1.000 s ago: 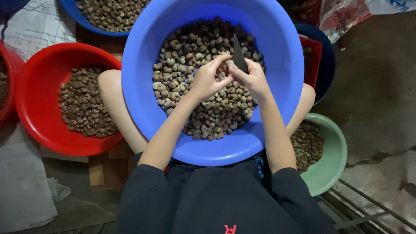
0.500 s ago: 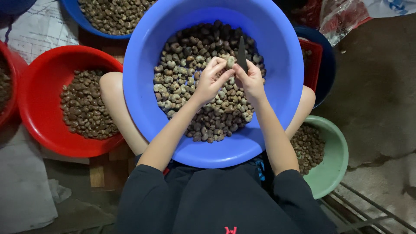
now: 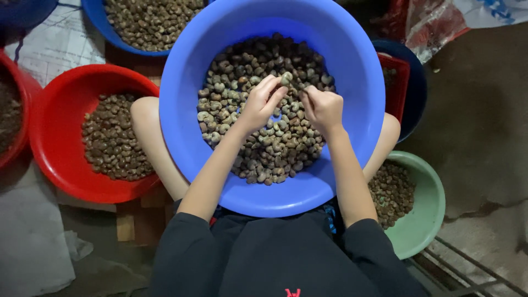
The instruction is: Shelling raw nuts using a small knife and sorting them into bowls
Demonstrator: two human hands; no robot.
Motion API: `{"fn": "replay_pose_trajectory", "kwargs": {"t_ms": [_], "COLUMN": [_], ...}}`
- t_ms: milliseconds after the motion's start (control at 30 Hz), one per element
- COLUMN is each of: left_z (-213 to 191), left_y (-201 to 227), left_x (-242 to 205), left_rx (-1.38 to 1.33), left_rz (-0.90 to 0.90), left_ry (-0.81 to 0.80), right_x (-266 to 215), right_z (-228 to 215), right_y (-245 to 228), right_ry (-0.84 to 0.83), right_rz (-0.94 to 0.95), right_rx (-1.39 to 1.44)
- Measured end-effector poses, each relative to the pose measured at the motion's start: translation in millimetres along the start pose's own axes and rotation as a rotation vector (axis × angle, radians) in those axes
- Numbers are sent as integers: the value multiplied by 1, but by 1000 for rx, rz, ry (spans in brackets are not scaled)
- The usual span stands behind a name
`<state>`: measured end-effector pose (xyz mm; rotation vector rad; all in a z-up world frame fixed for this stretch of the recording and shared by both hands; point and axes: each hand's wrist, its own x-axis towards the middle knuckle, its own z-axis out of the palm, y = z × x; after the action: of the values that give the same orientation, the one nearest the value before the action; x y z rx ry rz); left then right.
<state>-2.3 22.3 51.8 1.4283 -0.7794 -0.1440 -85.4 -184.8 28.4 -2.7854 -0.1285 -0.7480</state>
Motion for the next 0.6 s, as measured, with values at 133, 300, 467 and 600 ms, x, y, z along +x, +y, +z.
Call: {"fn": "replay_pose_trajectory", "kwargs": {"t_ms": [133, 300, 467, 600], "left_z": [-10, -17, -11, -6], "left_y": [0, 34, 8, -10], "left_x": [2, 9, 9, 2], "left_rx": [48, -154, -44, 137], "left_rz": [48, -83, -45, -23], "left_ry": [-43, -21, -18, -50], "right_x": [6, 8, 8, 7], "right_z": [-8, -12, -15, -13], "right_y": [-1, -4, -8, -6], "right_ry": [-51, -52, -18, -108], "right_rz": [-11, -9, -10, 117], "right_rx": [-200, -159, -33, -83]}}
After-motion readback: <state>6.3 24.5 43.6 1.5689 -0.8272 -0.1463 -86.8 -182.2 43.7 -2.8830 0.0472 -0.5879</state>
